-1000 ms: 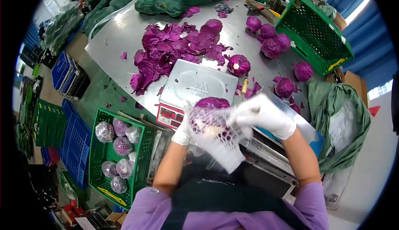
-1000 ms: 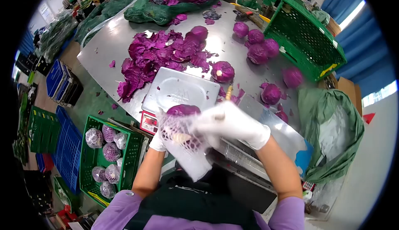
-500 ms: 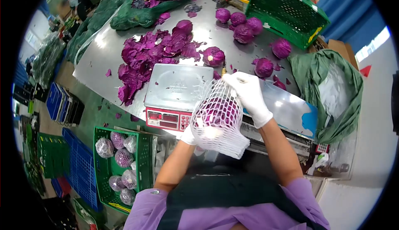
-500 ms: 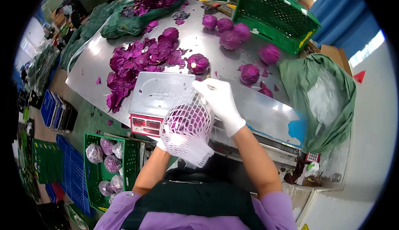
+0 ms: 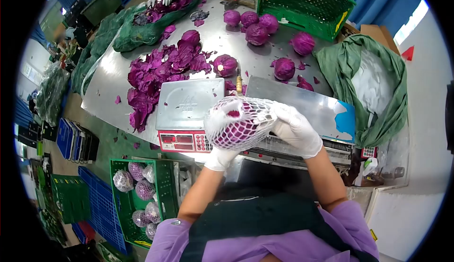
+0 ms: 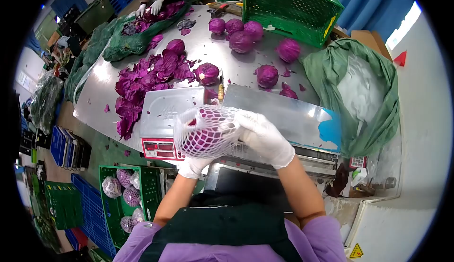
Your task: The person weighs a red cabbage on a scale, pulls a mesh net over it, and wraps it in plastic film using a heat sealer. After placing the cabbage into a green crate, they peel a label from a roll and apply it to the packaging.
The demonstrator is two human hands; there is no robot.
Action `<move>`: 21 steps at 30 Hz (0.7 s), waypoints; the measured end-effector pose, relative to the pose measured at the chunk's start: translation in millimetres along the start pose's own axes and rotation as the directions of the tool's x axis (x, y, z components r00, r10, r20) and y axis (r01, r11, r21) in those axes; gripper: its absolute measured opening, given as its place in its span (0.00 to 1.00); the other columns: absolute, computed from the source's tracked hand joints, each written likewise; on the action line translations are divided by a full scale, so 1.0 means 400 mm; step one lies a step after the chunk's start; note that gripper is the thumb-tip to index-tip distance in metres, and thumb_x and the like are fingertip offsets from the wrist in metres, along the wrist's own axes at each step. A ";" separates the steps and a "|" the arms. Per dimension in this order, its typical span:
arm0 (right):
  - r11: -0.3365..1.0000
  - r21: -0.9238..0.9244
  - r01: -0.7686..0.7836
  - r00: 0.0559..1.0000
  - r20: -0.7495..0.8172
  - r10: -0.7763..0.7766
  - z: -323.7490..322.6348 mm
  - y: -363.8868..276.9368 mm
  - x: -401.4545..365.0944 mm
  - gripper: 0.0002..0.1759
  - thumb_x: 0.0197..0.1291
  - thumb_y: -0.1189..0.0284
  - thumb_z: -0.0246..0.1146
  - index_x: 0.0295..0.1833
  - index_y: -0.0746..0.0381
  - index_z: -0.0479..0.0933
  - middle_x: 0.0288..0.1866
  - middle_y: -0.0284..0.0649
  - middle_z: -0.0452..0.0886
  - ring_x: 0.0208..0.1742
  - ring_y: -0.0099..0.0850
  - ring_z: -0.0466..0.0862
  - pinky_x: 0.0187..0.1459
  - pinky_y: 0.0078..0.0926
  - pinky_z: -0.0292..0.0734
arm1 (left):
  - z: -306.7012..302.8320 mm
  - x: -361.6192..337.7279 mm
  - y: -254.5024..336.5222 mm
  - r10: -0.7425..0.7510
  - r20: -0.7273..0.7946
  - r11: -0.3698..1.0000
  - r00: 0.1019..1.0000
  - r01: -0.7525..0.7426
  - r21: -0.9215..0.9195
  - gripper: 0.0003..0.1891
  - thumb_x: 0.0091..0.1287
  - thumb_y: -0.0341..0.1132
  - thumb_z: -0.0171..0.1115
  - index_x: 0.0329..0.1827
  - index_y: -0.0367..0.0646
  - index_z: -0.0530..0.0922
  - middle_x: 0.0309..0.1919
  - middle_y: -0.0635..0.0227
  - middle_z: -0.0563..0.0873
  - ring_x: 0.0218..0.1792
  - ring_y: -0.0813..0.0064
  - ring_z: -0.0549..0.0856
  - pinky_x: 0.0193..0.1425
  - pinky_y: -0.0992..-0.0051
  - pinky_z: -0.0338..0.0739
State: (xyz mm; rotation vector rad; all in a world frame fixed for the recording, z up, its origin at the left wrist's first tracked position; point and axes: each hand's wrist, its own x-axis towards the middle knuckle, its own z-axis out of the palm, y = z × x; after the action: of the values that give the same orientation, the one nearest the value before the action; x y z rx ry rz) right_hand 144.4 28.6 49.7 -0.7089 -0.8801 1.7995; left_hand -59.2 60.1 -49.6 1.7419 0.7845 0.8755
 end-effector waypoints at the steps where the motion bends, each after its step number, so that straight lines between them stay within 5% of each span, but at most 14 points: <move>1: 0.972 0.228 0.058 0.993 0.084 -0.079 0.009 0.004 -0.008 0.12 0.76 0.65 0.51 0.45 0.62 0.74 0.52 0.47 0.84 0.56 0.41 0.85 0.59 0.43 0.80 | 0.019 -0.001 0.002 -0.174 0.053 0.835 0.983 0.176 -0.522 0.29 0.70 0.42 0.64 0.72 0.45 0.69 0.66 0.63 0.76 0.68 0.67 0.73 0.75 0.65 0.65; 3: 0.887 0.452 -0.095 0.995 0.048 0.083 0.020 0.035 -0.021 0.13 0.78 0.61 0.48 0.46 0.58 0.73 0.45 0.44 0.84 0.49 0.41 0.87 0.46 0.46 0.85 | 0.012 0.001 0.001 -0.184 0.194 0.583 0.964 0.266 -0.767 0.29 0.72 0.44 0.59 0.74 0.46 0.66 0.68 0.64 0.75 0.69 0.65 0.72 0.77 0.64 0.62; 5: 0.849 0.486 -0.209 0.977 0.074 0.198 -0.010 0.124 -0.030 0.14 0.78 0.61 0.49 0.45 0.58 0.73 0.36 0.40 0.83 0.38 0.36 0.86 0.38 0.40 0.85 | 0.033 -0.007 -0.028 -0.070 -0.006 0.990 0.998 0.069 -0.126 0.28 0.73 0.48 0.54 0.72 0.46 0.68 0.68 0.63 0.75 0.70 0.62 0.70 0.79 0.61 0.57; 7: 0.863 0.463 -0.202 0.977 0.028 0.214 -0.032 0.153 -0.033 0.14 0.78 0.62 0.50 0.44 0.60 0.74 0.30 0.37 0.81 0.31 0.32 0.84 0.34 0.35 0.83 | 0.018 -0.006 0.000 -0.158 0.121 0.975 0.980 0.174 -0.139 0.29 0.72 0.50 0.56 0.72 0.46 0.69 0.68 0.63 0.75 0.71 0.62 0.69 0.79 0.59 0.56; 9: 0.937 0.347 0.032 0.996 -0.089 -0.001 -0.096 0.127 -0.009 0.19 0.79 0.59 0.47 0.42 0.60 0.74 0.34 0.37 0.82 0.31 0.27 0.82 0.33 0.28 0.79 | 0.023 -0.019 0.028 -0.025 0.119 0.972 0.993 -0.003 0.233 0.29 0.72 0.49 0.56 0.73 0.47 0.66 0.69 0.62 0.74 0.71 0.63 0.70 0.78 0.62 0.60; 10: 0.967 0.164 0.196 0.980 -0.077 -0.185 -0.110 0.092 0.000 0.19 0.79 0.61 0.47 0.40 0.61 0.75 0.33 0.35 0.82 0.30 0.24 0.80 0.35 0.25 0.78 | 0.024 -0.024 0.004 -0.029 0.126 0.973 0.992 -0.001 0.232 0.29 0.72 0.49 0.56 0.73 0.47 0.66 0.69 0.62 0.74 0.71 0.63 0.70 0.78 0.62 0.60; 11: 0.966 0.104 0.235 0.931 -0.309 -0.193 -0.046 0.016 0.011 0.17 0.77 0.63 0.51 0.39 0.63 0.77 0.32 0.32 0.81 0.30 0.23 0.80 0.36 0.22 0.78 | 0.029 -0.026 -0.037 -0.030 0.151 0.996 0.988 0.042 -0.076 0.31 0.73 0.50 0.56 0.75 0.47 0.63 0.71 0.62 0.71 0.71 0.64 0.69 0.78 0.63 0.61; 13: 0.971 -0.050 0.234 0.854 -0.466 -0.230 -0.069 -0.018 0.049 0.14 0.74 0.64 0.58 0.40 0.63 0.78 0.32 0.31 0.82 0.31 0.21 0.81 0.37 0.20 0.77 | 0.030 -0.025 -0.041 -0.037 0.210 0.800 0.977 0.155 -0.579 0.32 0.77 0.51 0.51 0.77 0.44 0.59 0.73 0.64 0.68 0.71 0.66 0.69 0.77 0.64 0.63; 15: 0.917 -0.396 0.051 0.862 -0.445 -0.241 -0.082 0.005 0.051 0.12 0.71 0.64 0.63 0.42 0.64 0.80 0.32 0.29 0.82 0.30 0.18 0.80 0.35 0.18 0.75 | 0.064 0.022 -0.057 0.353 0.309 0.153 0.883 0.271 -0.950 0.28 0.80 0.48 0.46 0.76 0.42 0.61 0.72 0.61 0.70 0.70 0.65 0.71 0.76 0.63 0.65; 16: 1.000 0.001 0.001 0.913 -0.408 -0.001 -0.125 0.044 0.038 0.13 0.71 0.65 0.62 0.51 0.64 0.79 0.44 0.34 0.83 0.43 0.20 0.82 0.47 0.18 0.76 | 0.076 0.060 0.081 0.321 0.379 -0.217 0.868 0.456 -0.863 0.25 0.81 0.46 0.43 0.74 0.40 0.65 0.70 0.59 0.73 0.68 0.64 0.73 0.74 0.63 0.68; 17: 0.957 -0.213 0.197 0.937 -0.247 -0.248 -0.271 0.212 0.008 0.21 0.72 0.66 0.60 0.65 0.64 0.72 0.60 0.39 0.79 0.61 0.22 0.76 0.64 0.21 0.71 | 0.092 0.055 0.027 0.170 0.365 -0.175 0.915 0.392 -0.903 0.26 0.81 0.47 0.44 0.73 0.40 0.67 0.67 0.59 0.76 0.66 0.63 0.76 0.72 0.62 0.71; 19: 0.837 -0.516 0.182 0.923 -0.204 -0.326 -0.323 0.208 -0.029 0.29 0.74 0.63 0.57 0.75 0.63 0.62 0.72 0.41 0.69 0.71 0.25 0.66 0.74 0.25 0.60 | 0.104 0.094 0.157 -0.328 0.241 0.505 0.913 0.385 -0.773 0.27 0.81 0.48 0.41 0.76 0.42 0.63 0.71 0.60 0.72 0.69 0.65 0.72 0.75 0.63 0.67; 20: 0.936 0.174 0.306 0.950 -0.117 -0.289 -0.431 0.219 -0.042 0.29 0.77 0.61 0.50 0.77 0.63 0.59 0.75 0.41 0.67 0.72 0.30 0.68 0.75 0.29 0.61 | 0.109 0.122 0.205 -0.413 0.237 0.390 0.879 0.406 -0.827 0.28 0.81 0.51 0.42 0.72 0.39 0.68 0.67 0.60 0.77 0.64 0.65 0.78 0.71 0.63 0.71; 21: 0.915 -0.284 0.285 0.906 -0.230 -0.354 -0.400 0.135 -0.073 0.27 0.78 0.65 0.47 0.77 0.63 0.59 0.77 0.40 0.64 0.75 0.32 0.65 0.75 0.30 0.60 | 0.116 0.142 0.229 -0.447 0.249 0.404 0.859 0.442 -0.801 0.29 0.81 0.53 0.41 0.69 0.37 0.72 0.66 0.59 0.78 0.65 0.67 0.77 0.71 0.66 0.70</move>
State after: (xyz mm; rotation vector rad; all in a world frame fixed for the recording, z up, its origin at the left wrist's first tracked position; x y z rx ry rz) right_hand 252.5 27.3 -83.2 -0.8914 -0.9737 1.2728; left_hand 19.7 57.6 37.4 0.5859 0.6124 0.6887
